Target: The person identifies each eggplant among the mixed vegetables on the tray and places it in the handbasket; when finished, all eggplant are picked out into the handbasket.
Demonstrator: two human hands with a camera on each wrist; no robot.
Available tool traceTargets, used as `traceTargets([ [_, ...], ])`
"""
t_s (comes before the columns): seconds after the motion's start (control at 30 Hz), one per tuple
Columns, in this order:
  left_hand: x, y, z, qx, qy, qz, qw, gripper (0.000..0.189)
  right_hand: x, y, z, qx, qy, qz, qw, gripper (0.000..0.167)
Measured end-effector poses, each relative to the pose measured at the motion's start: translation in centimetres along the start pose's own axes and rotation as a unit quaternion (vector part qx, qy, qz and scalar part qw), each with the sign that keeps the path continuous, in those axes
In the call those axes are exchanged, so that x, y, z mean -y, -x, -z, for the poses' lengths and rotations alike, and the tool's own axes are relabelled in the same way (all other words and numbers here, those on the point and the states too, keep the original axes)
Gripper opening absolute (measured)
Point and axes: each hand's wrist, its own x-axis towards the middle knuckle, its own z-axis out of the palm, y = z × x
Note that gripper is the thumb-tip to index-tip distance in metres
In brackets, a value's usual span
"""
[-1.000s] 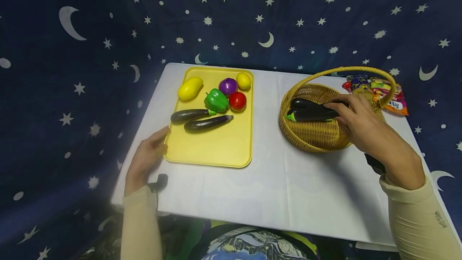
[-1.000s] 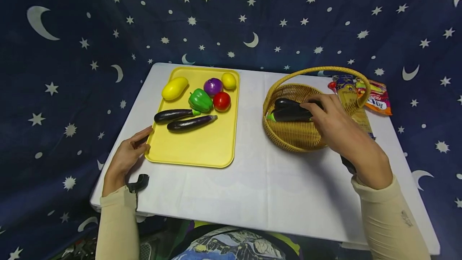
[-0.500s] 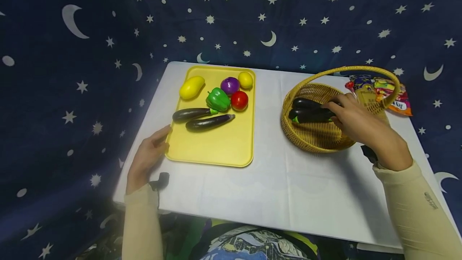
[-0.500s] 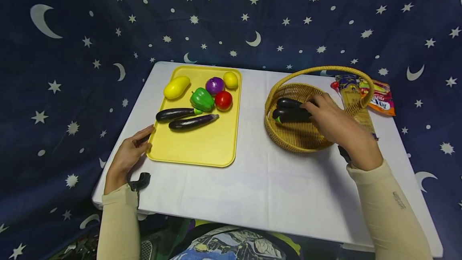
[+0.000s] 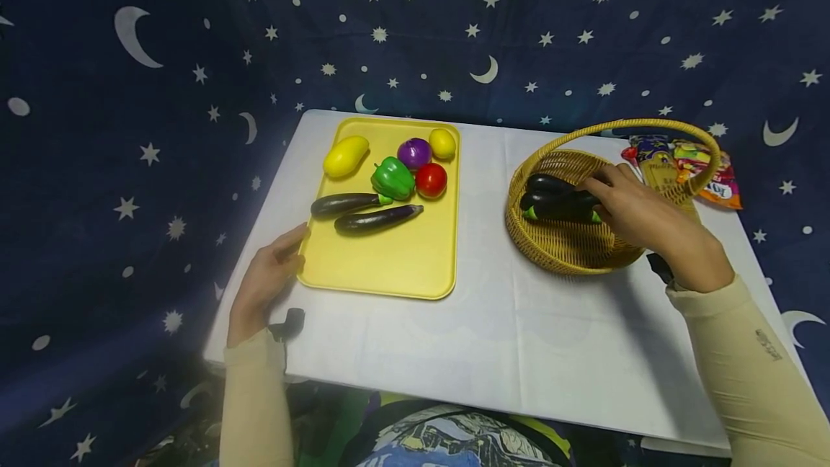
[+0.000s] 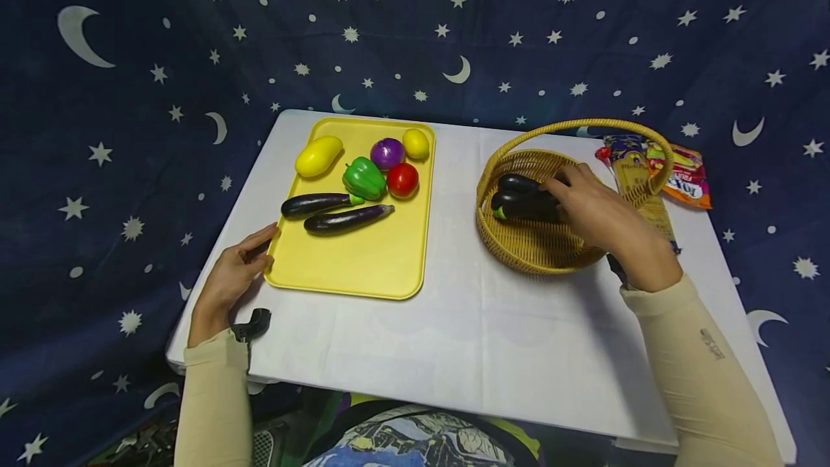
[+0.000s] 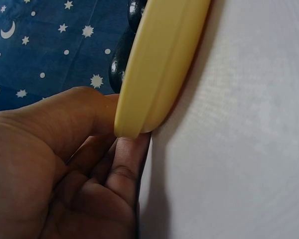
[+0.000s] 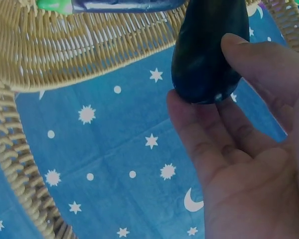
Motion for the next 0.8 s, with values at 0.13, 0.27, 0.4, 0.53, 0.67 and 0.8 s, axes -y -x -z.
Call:
traceTargets([
  [0.13, 0.0, 0.0, 0.1, -0.001, -0.001, 0.002, 1.0000, 0.062, -0.1, -0.3, 0.0, 0.024, 0.005, -0.012, 0.9996, 0.040],
  [0.27, -0.1, 0.0, 0.1, 0.000, 0.002, -0.006, 1.0000, 0.062, -0.6, -0.5, -0.2, 0.053, 0.000, -0.018, 0.9984, 0.039],
  [0.4, -0.2, 0.1, 0.2, 0.002, 0.022, -0.001, 0.9998, 0.062, -1.2, -1.2, -0.3, 0.094, -0.018, -0.020, 0.9952, 0.039],
  [0.53, -0.1, 0.0, 0.3, 0.004, 0.025, 0.005, 0.9997, 0.063, -1.7, -2.2, -0.5, 0.140, -0.033, -0.028, 0.9893, 0.038],
  [0.67, 0.1, -0.2, 0.3, 0.010, 0.029, 0.001, 0.9995, 0.063, -2.3, -2.7, -0.9, 0.160, -0.038, -0.014, 0.9863, 0.035],
  [0.8, 0.2, -0.2, 0.0, 0.011, 0.028, 0.003, 0.9995, 0.064, -2.8, -2.9, -1.4, 0.166, -0.047, -0.003, 0.9850, 0.038],
])
